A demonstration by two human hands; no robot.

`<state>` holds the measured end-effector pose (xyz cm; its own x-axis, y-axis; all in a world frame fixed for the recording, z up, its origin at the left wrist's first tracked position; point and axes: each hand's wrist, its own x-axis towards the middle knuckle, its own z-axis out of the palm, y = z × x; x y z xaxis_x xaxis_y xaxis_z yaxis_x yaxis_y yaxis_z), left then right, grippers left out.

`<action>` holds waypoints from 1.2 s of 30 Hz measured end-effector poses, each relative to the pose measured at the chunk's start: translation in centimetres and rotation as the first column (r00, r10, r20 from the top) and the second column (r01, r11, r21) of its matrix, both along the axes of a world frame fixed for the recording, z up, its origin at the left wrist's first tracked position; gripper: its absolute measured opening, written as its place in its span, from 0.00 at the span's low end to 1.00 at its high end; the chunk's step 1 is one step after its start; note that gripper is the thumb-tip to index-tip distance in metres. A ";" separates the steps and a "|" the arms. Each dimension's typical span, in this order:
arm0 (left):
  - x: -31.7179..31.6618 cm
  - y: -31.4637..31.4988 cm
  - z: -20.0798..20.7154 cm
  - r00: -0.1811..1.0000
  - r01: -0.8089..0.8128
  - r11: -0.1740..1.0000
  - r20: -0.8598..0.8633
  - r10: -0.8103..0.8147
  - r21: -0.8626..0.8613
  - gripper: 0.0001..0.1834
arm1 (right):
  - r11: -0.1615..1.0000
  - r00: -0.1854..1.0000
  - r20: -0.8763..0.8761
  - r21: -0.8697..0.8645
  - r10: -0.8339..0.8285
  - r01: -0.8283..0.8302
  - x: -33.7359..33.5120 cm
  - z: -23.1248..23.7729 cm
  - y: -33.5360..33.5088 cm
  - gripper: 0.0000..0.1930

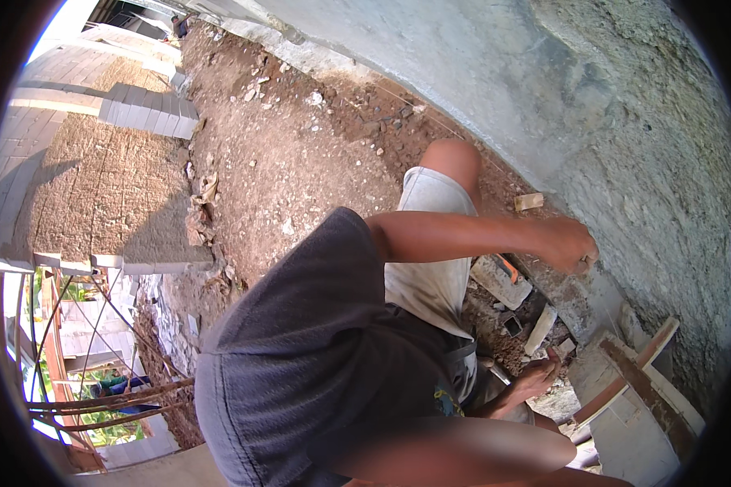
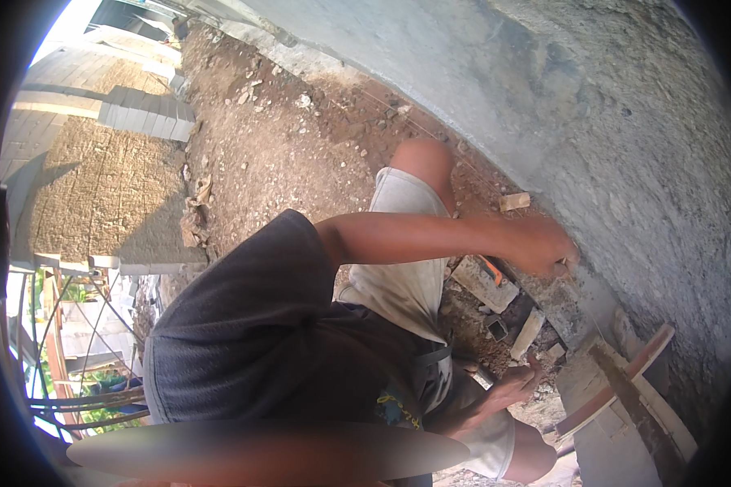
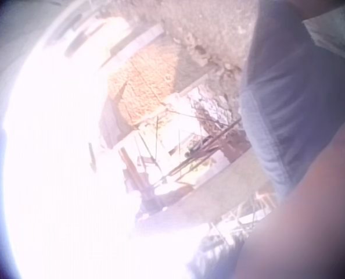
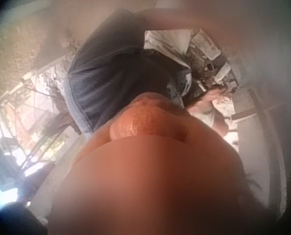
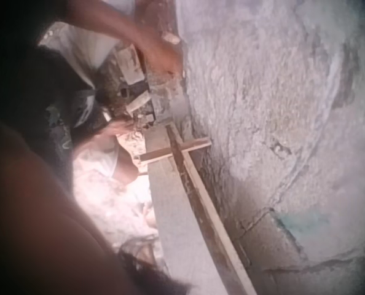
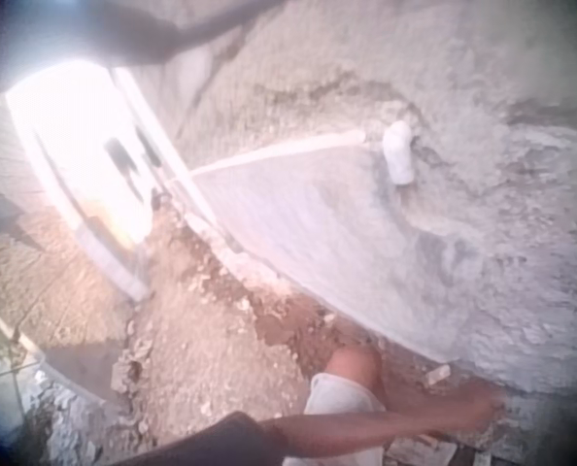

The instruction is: The person sits on the ground and uses their hands to manipulate a small object or wire against a concrete wall, possibly securing it or adjusting a fixture. The person remains seated for most of the clip, then stands and walks away at the end.

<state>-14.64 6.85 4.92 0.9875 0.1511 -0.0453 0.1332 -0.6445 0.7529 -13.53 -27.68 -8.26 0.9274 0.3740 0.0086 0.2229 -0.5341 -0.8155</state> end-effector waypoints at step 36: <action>2.4 -17.4 -8.8 0.968 -0.041 0.877 -0.236 -0.084 -0.479 0.17 | 0.758 0.640 -0.713 0.241 -0.286 0.607 4.2 6.4 -0.2 0.20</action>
<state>-12.24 -10.51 -3.91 0.9385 0.0281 -0.3441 0.3416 -0.2197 0.9138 -9.30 -27.86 -1.81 0.8246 0.0133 -0.5656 -0.5657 0.0103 -0.8245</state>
